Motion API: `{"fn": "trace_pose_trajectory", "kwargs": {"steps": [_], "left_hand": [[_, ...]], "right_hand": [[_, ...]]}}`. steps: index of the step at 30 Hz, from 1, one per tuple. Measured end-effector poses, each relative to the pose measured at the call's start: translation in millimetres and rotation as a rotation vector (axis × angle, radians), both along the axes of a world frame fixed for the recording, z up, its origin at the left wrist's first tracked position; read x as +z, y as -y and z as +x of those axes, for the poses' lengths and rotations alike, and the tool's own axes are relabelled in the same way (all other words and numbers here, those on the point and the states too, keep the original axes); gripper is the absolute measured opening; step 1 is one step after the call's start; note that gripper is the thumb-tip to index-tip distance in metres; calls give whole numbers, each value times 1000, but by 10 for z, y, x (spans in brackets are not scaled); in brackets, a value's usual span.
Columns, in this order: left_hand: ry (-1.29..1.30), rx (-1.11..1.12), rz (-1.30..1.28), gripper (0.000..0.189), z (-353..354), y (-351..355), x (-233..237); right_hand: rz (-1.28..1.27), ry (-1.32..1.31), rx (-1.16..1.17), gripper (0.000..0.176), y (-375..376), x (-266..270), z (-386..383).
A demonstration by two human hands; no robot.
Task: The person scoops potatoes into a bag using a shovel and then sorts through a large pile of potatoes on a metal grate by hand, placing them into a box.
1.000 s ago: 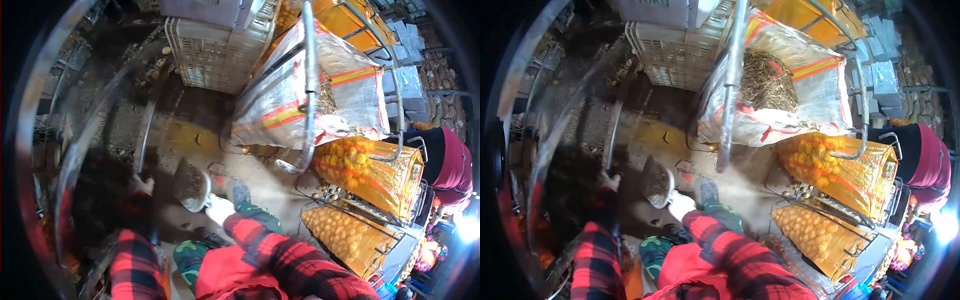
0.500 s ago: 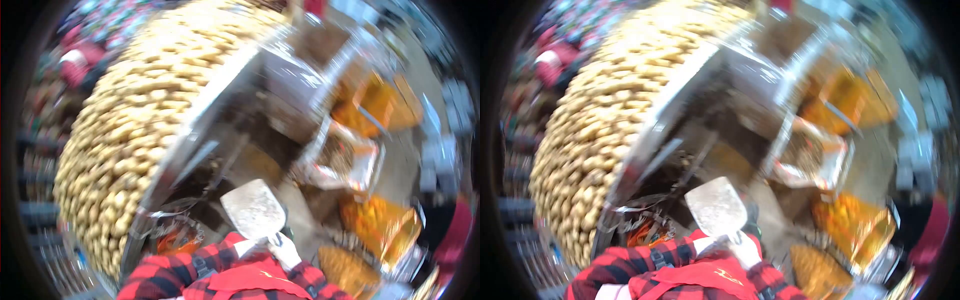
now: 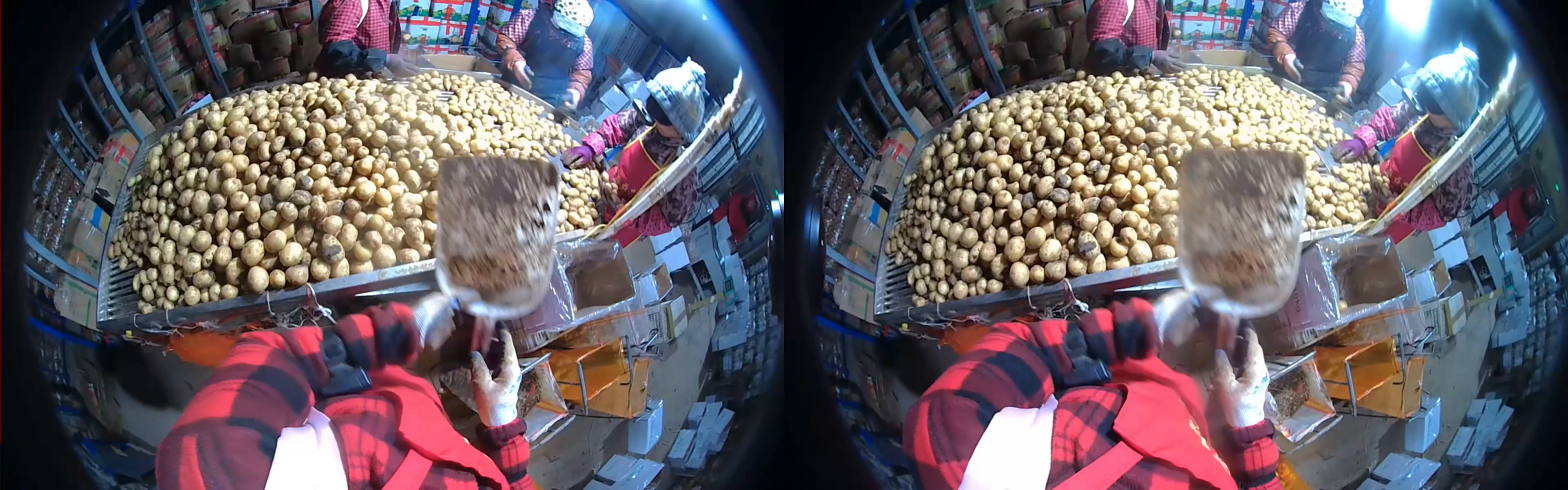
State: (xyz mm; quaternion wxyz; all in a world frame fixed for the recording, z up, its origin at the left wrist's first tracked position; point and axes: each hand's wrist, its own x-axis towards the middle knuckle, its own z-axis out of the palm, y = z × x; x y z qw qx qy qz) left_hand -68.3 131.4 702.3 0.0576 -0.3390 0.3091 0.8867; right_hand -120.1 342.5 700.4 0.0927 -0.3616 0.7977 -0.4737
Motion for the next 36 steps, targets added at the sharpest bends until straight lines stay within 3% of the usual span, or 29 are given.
{"fn": "trace_pose_trajectory", "kwargs": {"steps": [2,3,5,7,9,15,17,27,29,31,34,35,36], "left_hand": [[-555,-137,-467,18,-42,1038,73],[-669,-77,-583,19,-22,1576,182],[-508,221,-515,22,193,2620,379],[-377,490,-443,24,485,3544,443],[-297,693,-403,26,782,4347,452],[-149,898,-341,34,861,5728,470],[-129,898,-338,37,711,6000,482],[-118,838,-293,50,-4,6485,623],[-130,854,-244,53,-4,6283,667],[-111,985,-179,55,-248,5474,954],[-343,585,-407,51,-243,5301,423],[-346,484,-568,49,-468,4945,380],[-142,401,-730,49,-786,4538,457]], "right_hand": [[68,19,45,60,237,75,-113],[104,87,16,58,306,24,-181],[193,232,-56,54,327,-31,-323],[267,90,-88,53,284,-149,-447],[353,257,-161,52,339,-116,-535],[480,142,-95,50,804,-100,-735],[504,292,-69,52,914,-52,-785],[473,141,-129,53,1182,-240,-1540],[417,-56,-106,53,1344,-403,-1858],[427,-129,-72,56,1570,-491,-2235],[347,-332,-73,63,1892,-756,-2869],[387,-343,-95,70,1983,-863,-3053],[443,-383,-83,73,2069,-845,-3200]]}}
